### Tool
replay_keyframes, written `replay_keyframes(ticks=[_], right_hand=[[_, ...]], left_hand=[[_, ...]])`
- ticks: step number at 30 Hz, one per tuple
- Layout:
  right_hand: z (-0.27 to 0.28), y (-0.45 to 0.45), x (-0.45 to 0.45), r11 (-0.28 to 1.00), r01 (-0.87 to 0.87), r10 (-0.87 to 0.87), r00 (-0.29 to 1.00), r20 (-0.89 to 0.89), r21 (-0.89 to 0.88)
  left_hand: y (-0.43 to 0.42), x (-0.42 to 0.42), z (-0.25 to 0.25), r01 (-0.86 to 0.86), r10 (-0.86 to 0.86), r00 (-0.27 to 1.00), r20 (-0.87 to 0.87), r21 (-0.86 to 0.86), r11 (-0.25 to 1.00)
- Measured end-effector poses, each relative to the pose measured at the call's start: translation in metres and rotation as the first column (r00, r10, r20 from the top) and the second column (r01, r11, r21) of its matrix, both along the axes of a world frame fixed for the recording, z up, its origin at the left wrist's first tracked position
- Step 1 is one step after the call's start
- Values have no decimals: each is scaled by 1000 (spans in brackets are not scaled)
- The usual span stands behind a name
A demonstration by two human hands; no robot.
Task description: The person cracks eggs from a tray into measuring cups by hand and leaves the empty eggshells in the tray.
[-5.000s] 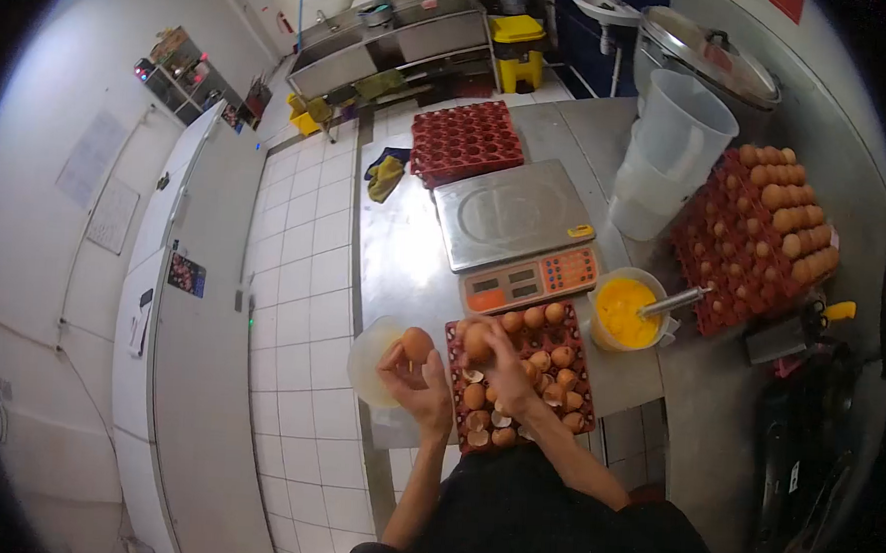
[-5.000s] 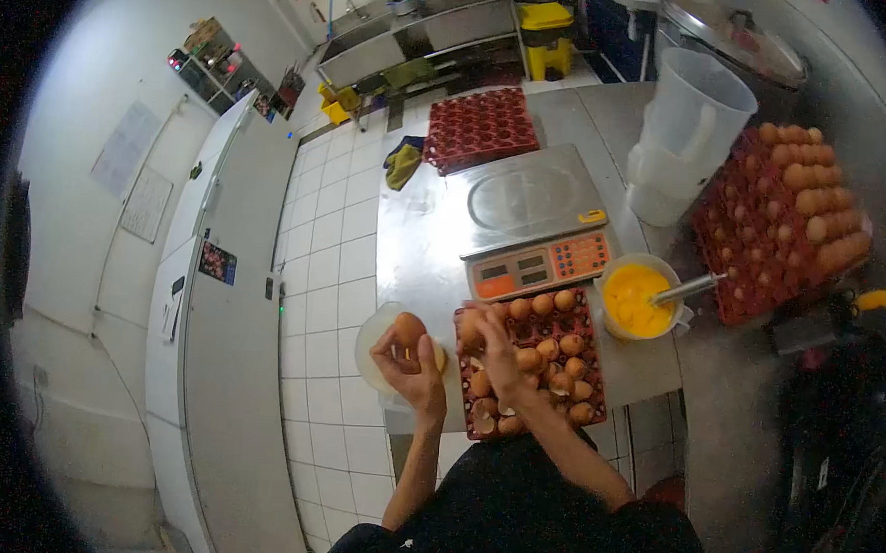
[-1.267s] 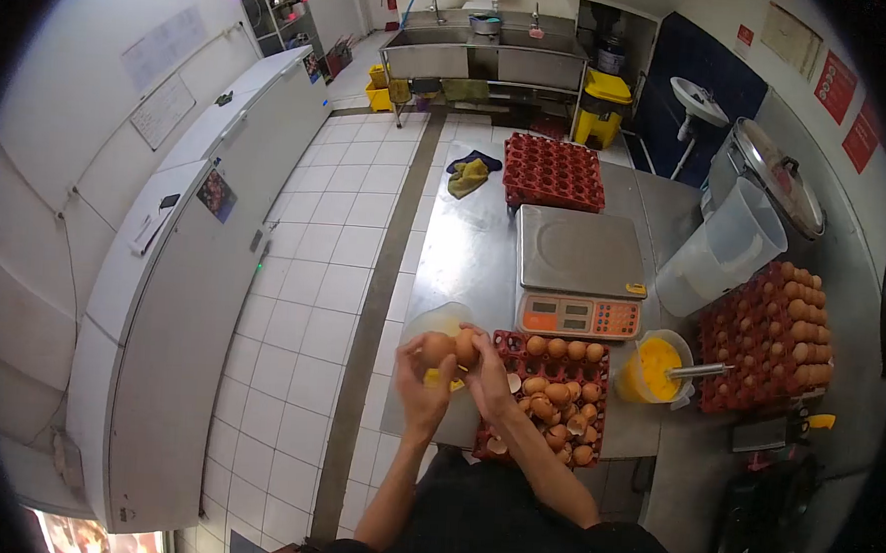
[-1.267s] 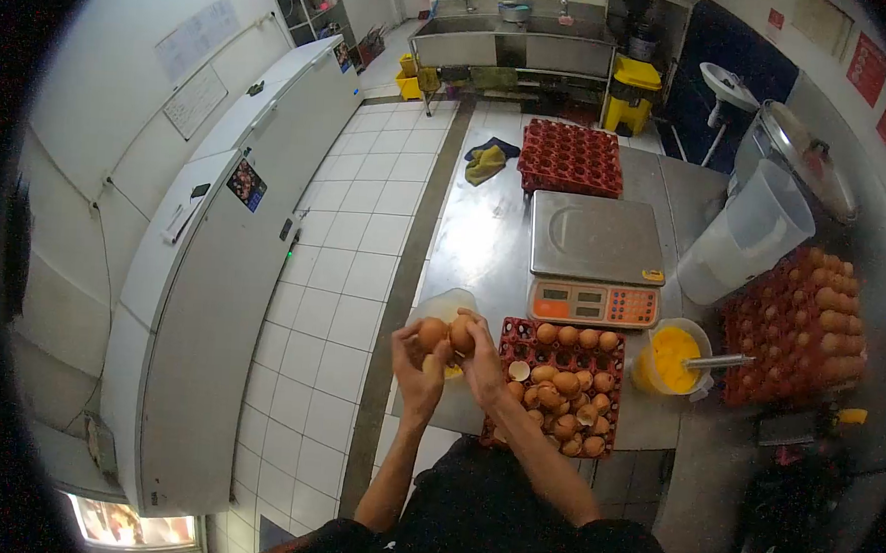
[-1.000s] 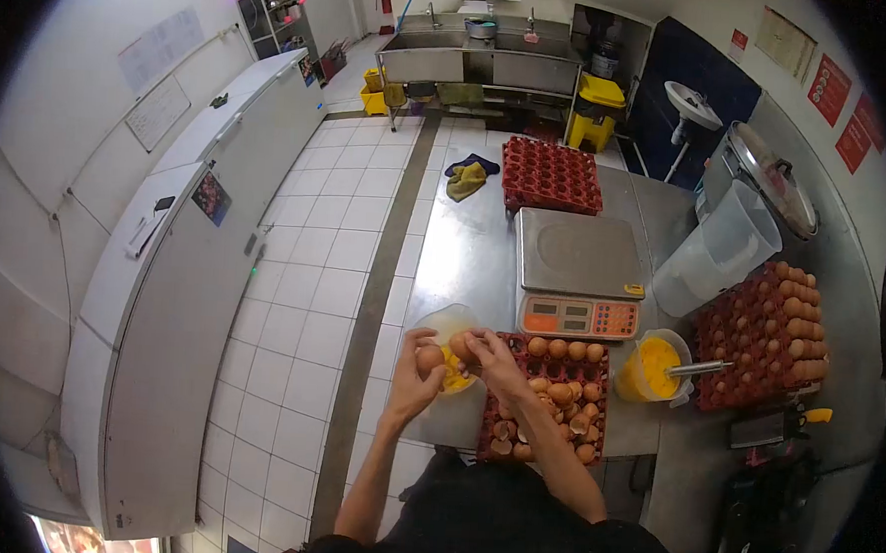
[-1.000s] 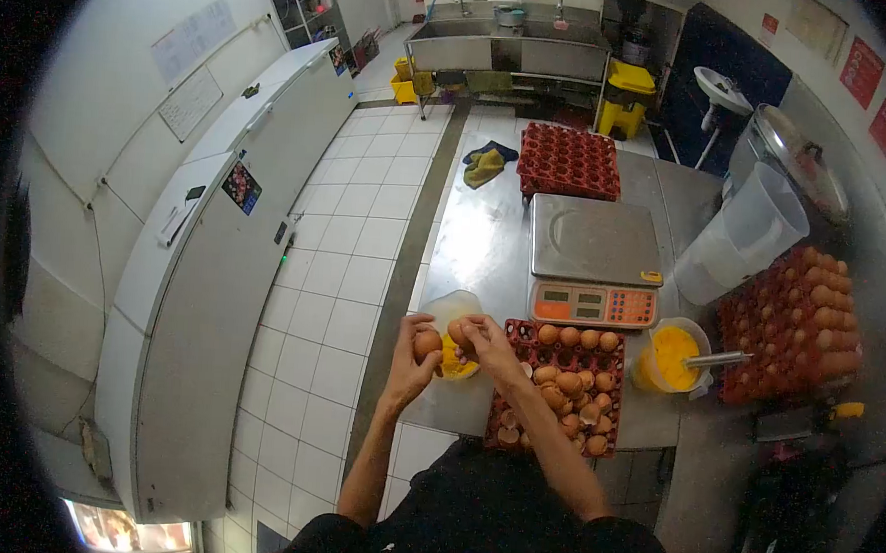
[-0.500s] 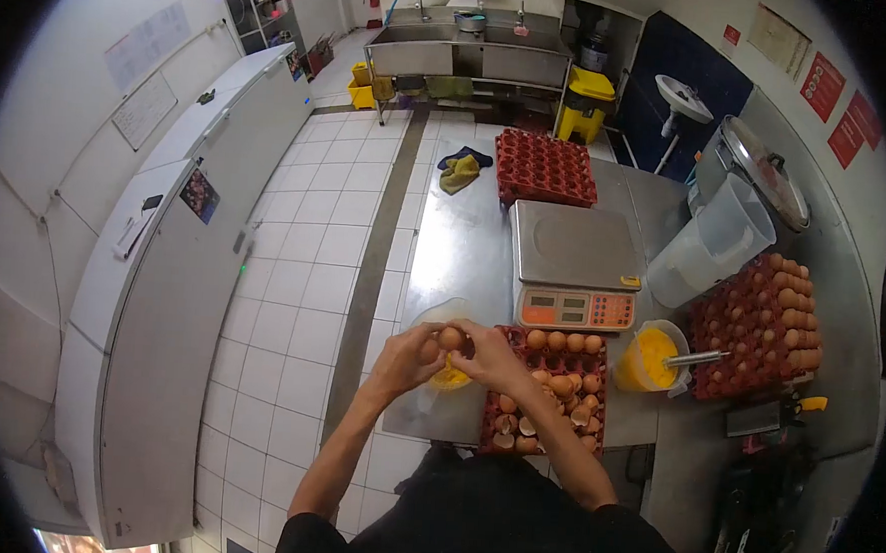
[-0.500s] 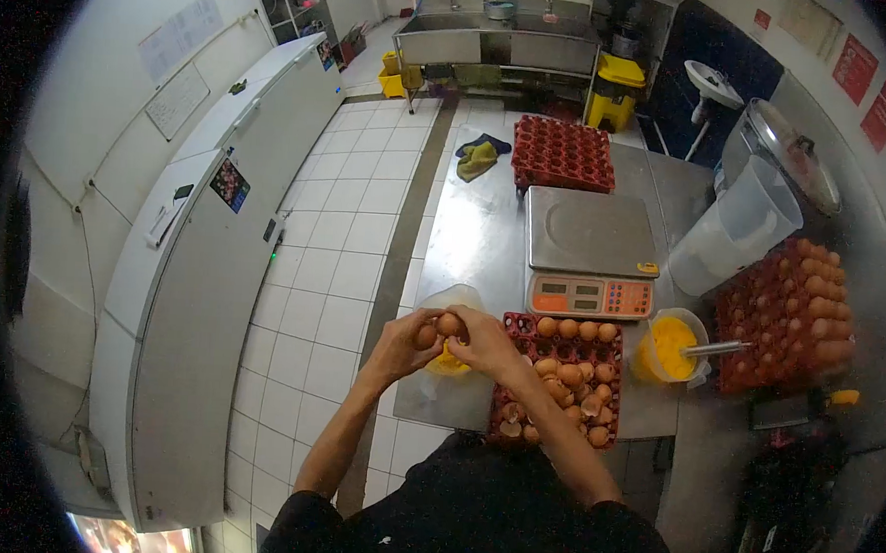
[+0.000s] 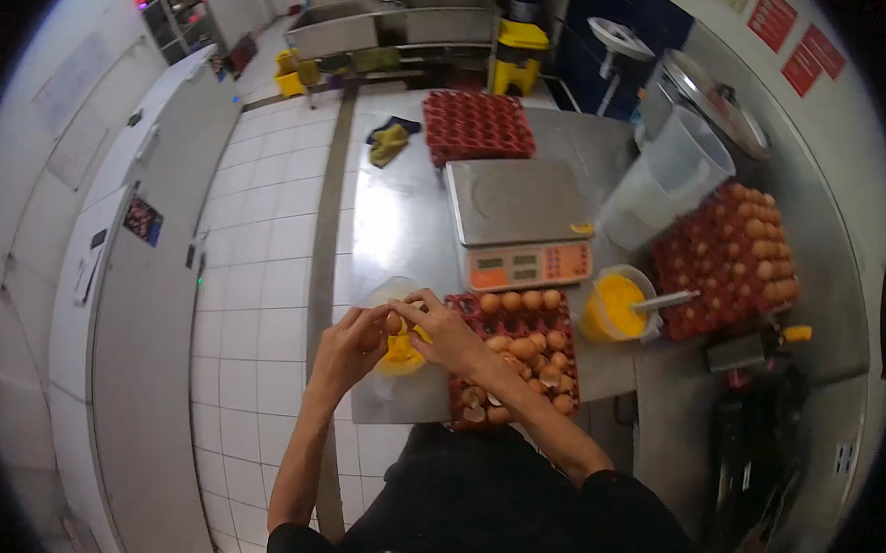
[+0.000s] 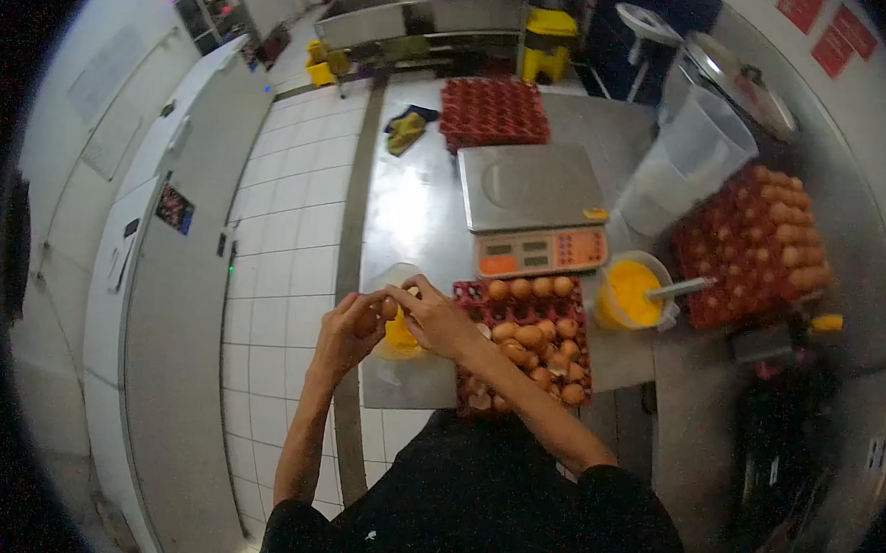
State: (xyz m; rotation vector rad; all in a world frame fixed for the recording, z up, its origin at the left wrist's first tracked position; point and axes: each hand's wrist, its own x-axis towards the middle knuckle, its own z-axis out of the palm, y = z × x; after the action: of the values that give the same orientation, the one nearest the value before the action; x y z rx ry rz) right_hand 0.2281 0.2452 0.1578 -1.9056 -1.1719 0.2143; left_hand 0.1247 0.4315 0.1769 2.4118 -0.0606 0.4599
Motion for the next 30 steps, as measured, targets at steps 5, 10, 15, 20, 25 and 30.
replay_keyframes(ticks=[5,10,15,20,25,30], right_hand=[[9,-81,-15,995,97,-96,975,-199,-8],[25,-176,-33,901,279,-392,851,-350,-332],[-30,-230,-34,806,480,-500,865,37,-346],[-39,-208,5,789,557,-568,822,36,-258],[-89,-119,68,901,350,-313,934,172,-257],[-132,-76,94,819,296,-92,913,396,-492]], left_hand=[[-73,4,-7,29,-39,999,-38,-236,971],[-153,12,-36,70,-221,930,-292,-450,890],[-190,31,-65,224,-277,953,-125,-328,918],[-182,18,-43,-22,-136,946,-296,-477,879],[-161,-4,-33,-128,-24,965,-261,-550,825],[-136,-28,-48,-135,-8,976,-219,-629,766]])
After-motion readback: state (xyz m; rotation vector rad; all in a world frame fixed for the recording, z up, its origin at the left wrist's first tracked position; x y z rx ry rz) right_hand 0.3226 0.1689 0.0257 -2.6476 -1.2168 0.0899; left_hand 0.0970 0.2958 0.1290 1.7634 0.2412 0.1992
